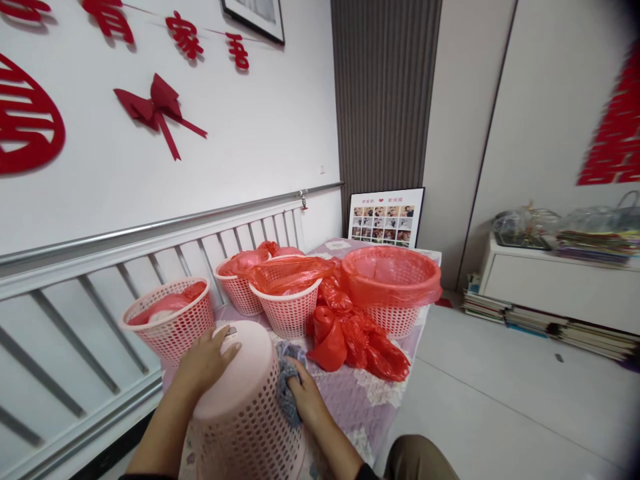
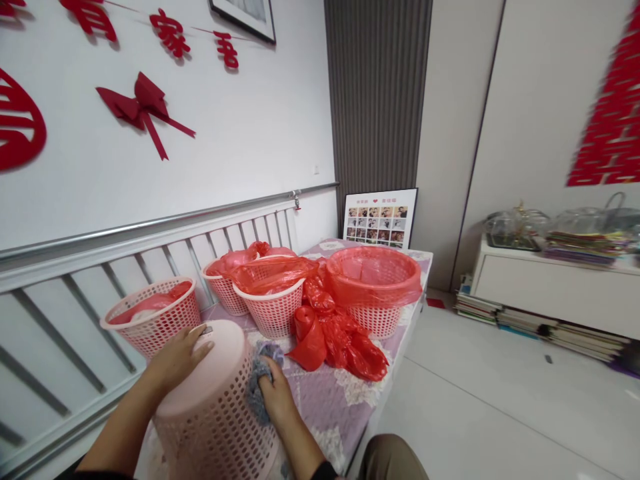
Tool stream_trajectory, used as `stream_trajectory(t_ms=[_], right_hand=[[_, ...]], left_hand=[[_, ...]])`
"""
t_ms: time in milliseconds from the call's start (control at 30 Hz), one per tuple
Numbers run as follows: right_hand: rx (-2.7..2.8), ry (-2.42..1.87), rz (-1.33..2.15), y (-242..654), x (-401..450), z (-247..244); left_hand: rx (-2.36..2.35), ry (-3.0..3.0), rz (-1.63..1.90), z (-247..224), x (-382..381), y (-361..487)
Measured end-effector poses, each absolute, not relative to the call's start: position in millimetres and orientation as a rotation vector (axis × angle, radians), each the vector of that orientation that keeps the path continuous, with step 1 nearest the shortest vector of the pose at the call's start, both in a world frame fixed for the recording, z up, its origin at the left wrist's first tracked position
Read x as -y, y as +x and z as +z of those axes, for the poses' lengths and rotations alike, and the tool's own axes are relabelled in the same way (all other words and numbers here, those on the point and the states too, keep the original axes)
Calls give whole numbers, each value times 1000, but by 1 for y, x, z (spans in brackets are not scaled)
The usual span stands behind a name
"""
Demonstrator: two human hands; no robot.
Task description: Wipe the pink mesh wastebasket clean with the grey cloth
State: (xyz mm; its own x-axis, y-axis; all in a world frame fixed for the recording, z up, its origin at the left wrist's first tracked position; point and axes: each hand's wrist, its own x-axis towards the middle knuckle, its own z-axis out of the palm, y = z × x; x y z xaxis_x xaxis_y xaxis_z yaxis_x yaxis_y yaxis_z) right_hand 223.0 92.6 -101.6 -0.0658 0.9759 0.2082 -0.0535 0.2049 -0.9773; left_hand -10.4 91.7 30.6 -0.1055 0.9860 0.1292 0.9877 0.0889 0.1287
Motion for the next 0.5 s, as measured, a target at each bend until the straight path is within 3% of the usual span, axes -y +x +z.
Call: stream_trajectory(t_ms=[100, 200, 300, 500], right_hand=[[1433, -852, 1045, 217, -89, -54], [1514, -762, 973, 212, -95, -37], [1433, -838, 1040, 213, -108, -63], [1331, -1074, 1140, 236, -99, -161]], left_hand=[[2309, -2098, -292, 30, -92, -11], [2315, -2096, -291, 30, -92, -11], [2318, -2095, -295, 30, -92, -11], [2310, -2099, -302, 29, -93, -12]])
